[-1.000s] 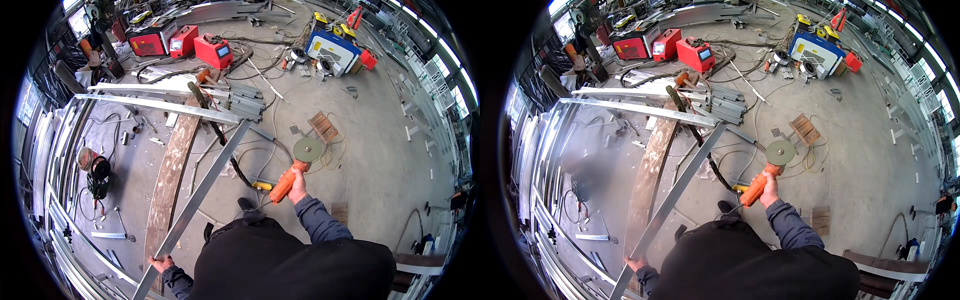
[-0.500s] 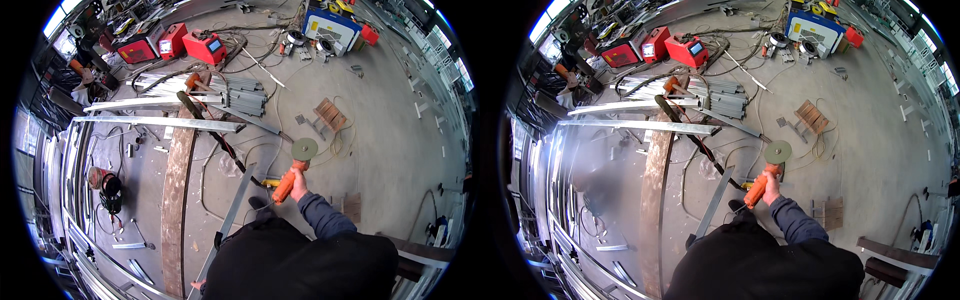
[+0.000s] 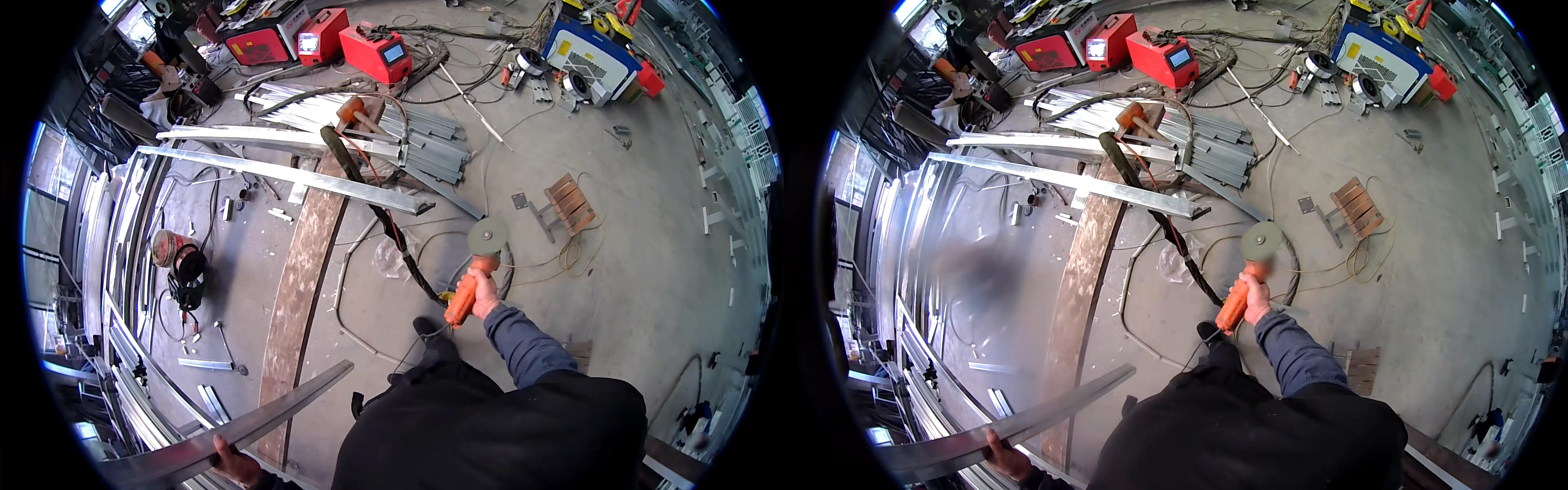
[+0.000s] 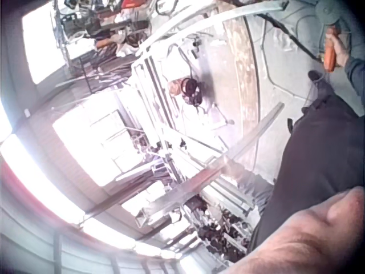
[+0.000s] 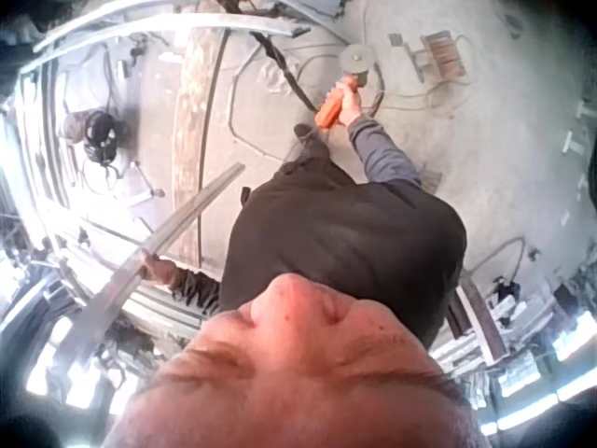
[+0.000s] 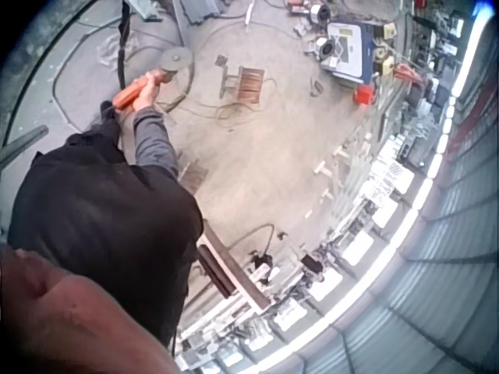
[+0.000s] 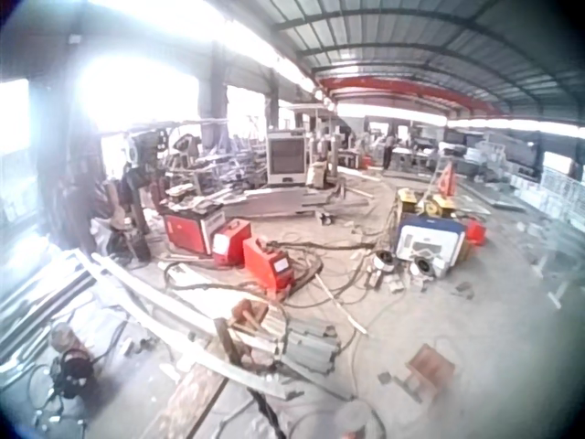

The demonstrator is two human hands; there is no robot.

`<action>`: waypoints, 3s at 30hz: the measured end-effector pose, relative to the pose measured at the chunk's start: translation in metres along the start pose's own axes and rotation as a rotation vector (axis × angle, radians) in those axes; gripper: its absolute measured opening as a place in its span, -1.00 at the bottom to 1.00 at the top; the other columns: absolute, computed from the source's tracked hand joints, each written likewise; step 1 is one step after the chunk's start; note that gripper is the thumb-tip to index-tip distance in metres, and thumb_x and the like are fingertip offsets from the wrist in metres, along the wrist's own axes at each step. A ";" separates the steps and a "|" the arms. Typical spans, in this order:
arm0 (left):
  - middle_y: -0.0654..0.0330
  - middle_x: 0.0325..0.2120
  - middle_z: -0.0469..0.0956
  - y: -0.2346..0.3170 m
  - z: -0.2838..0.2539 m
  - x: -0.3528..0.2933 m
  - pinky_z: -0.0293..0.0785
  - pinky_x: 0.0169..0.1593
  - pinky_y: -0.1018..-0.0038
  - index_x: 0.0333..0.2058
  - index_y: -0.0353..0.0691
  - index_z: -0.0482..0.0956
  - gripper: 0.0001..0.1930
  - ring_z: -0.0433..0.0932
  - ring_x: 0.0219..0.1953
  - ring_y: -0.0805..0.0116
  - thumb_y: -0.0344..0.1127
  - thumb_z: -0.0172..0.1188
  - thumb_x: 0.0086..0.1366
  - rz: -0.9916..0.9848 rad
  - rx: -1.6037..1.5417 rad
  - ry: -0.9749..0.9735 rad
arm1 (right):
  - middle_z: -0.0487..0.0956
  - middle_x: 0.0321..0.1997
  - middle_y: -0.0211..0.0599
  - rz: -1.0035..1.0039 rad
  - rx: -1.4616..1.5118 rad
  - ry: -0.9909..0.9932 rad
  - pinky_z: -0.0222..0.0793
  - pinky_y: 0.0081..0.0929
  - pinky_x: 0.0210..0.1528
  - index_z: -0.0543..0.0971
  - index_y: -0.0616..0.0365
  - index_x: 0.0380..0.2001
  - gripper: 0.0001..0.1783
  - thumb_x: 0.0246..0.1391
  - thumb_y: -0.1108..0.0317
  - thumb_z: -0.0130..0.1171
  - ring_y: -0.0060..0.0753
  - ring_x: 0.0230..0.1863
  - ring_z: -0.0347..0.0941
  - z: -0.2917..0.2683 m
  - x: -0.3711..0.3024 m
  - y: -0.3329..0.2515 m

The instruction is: The person uses an angle grinder to cut a long metal bar, creating sparks. They then move around the workshop, pick up a grinding disc, and attach it to the grinder. Finally, they use a marker to make a mark on a metal frame.

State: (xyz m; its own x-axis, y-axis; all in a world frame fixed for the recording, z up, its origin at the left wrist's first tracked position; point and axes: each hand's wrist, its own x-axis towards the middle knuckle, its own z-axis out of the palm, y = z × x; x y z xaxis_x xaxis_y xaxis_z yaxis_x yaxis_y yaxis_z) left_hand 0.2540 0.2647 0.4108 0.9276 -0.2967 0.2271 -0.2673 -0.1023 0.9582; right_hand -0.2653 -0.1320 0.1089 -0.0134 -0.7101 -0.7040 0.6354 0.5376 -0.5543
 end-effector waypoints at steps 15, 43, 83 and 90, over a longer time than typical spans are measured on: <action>0.11 -0.06 0.59 -0.157 0.022 -0.076 0.49 0.13 0.35 0.11 -0.32 0.47 -0.50 0.58 -0.05 0.27 -0.57 0.39 0.19 -0.146 0.547 -0.052 | 0.55 -0.24 -0.24 0.021 0.080 0.068 0.58 -0.14 -0.19 0.43 0.06 -0.06 -0.58 0.08 0.22 0.35 -0.16 -0.29 0.56 -0.026 0.005 -0.004; 0.00 -0.40 0.70 -0.313 -0.180 -0.245 0.64 -0.24 0.28 -0.31 -0.35 0.62 -0.75 0.70 -0.36 0.25 -0.48 0.46 0.02 -0.508 0.250 -0.290 | 0.55 -0.20 -0.26 -0.089 0.041 0.224 0.52 -0.03 -0.01 0.44 0.02 -0.11 -0.56 0.07 0.04 0.32 -0.13 -0.20 0.54 -0.014 -0.064 0.120; 0.10 0.07 0.60 -0.181 -0.205 -0.555 0.49 0.16 0.25 0.18 -0.35 0.47 -0.37 0.59 0.02 0.17 0.06 0.30 0.37 -1.077 -0.006 0.876 | 0.54 -0.27 -0.21 0.332 -0.345 -0.002 0.53 0.02 -0.05 0.44 0.07 -0.14 -0.57 0.10 0.05 0.34 -0.06 -0.25 0.55 0.023 0.064 0.094; 0.10 0.10 0.55 -0.149 -0.151 -0.518 0.41 0.25 0.28 0.17 -0.35 0.45 -0.39 0.52 0.09 0.24 -0.47 0.46 0.16 -0.550 0.157 1.499 | 0.62 -0.12 -0.32 0.170 -0.604 -0.154 0.48 -0.07 0.12 0.53 0.02 -0.14 -0.49 0.10 -0.19 0.19 -0.09 -0.13 0.58 -0.013 0.077 0.070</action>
State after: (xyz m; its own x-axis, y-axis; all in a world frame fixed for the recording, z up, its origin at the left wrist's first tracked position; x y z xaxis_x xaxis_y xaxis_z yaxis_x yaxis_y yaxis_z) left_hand -0.1476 0.5766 0.1762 0.2968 0.9521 -0.0740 0.2338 0.0026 0.9723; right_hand -0.2323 -0.1433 0.0101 0.1891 -0.6254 -0.7570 0.0721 0.7777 -0.6245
